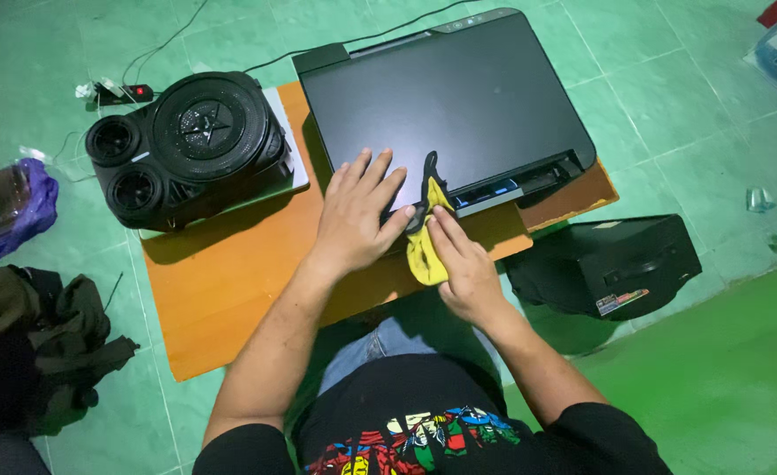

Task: The person wipes the top surface of a black printer with a yellow cloth. They then open the printer lid and wipe the internal glass surface with the same cloth.

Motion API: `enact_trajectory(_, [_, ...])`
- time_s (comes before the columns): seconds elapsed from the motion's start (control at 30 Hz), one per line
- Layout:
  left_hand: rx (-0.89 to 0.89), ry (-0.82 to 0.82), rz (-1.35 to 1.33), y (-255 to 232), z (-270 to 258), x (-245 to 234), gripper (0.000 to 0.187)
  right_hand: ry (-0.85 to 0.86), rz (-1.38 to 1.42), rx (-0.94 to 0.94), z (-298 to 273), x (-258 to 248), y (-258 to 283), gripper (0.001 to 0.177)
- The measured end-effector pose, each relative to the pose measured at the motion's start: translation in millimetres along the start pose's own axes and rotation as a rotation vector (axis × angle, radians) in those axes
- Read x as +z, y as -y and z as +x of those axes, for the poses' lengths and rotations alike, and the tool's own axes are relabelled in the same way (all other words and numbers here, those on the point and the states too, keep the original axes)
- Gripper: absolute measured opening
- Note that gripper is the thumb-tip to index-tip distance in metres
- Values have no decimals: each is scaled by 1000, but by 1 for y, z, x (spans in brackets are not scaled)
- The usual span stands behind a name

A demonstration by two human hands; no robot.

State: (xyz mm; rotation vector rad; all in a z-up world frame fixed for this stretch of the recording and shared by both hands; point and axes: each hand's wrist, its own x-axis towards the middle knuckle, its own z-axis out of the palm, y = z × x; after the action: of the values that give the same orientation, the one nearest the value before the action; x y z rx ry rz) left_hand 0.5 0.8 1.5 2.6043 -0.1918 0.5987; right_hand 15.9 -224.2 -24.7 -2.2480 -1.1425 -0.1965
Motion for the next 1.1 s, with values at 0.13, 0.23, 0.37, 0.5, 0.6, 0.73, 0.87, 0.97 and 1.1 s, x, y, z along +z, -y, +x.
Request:
enact_trajectory(0.13, [-3, 4, -5, 0, -1, 0, 54, 32, 24, -86, -1, 2, 3, 82])
enact_trajectory(0.23, [-10, 16, 1, 0, 0, 0, 53, -3, -24, 48, 2, -3, -4, 78])
enact_trajectory(0.37, [-8, 18, -6, 2, -1, 2, 54, -41, 6, -75, -1, 7, 4, 80])
enact_trajectory(0.5, [-20, 31, -5, 2, -1, 3, 55, -63, 2, 2, -2, 11, -3, 80])
enact_trajectory(0.6, [-19, 26, 0, 2, -1, 3, 55, 48, 72, 70, -5, 15, -2, 82])
enact_trajectory(0.73, [-17, 28, -8, 3, -1, 2, 55, -52, 398, 20, -12, -6, -24, 75])
enact_trajectory(0.87, [-14, 31, -9, 2, -1, 3, 55, -461, 1161, 349, -20, -26, -50, 43])
enact_trajectory(0.97, [-4, 19, -10, 2, -1, 2, 54, -764, 1070, 319, -21, -37, -72, 40])
enact_trajectory(1.1, [0, 14, -5, 2, -1, 1, 54, -592, 156, 209, -27, -24, -69, 57])
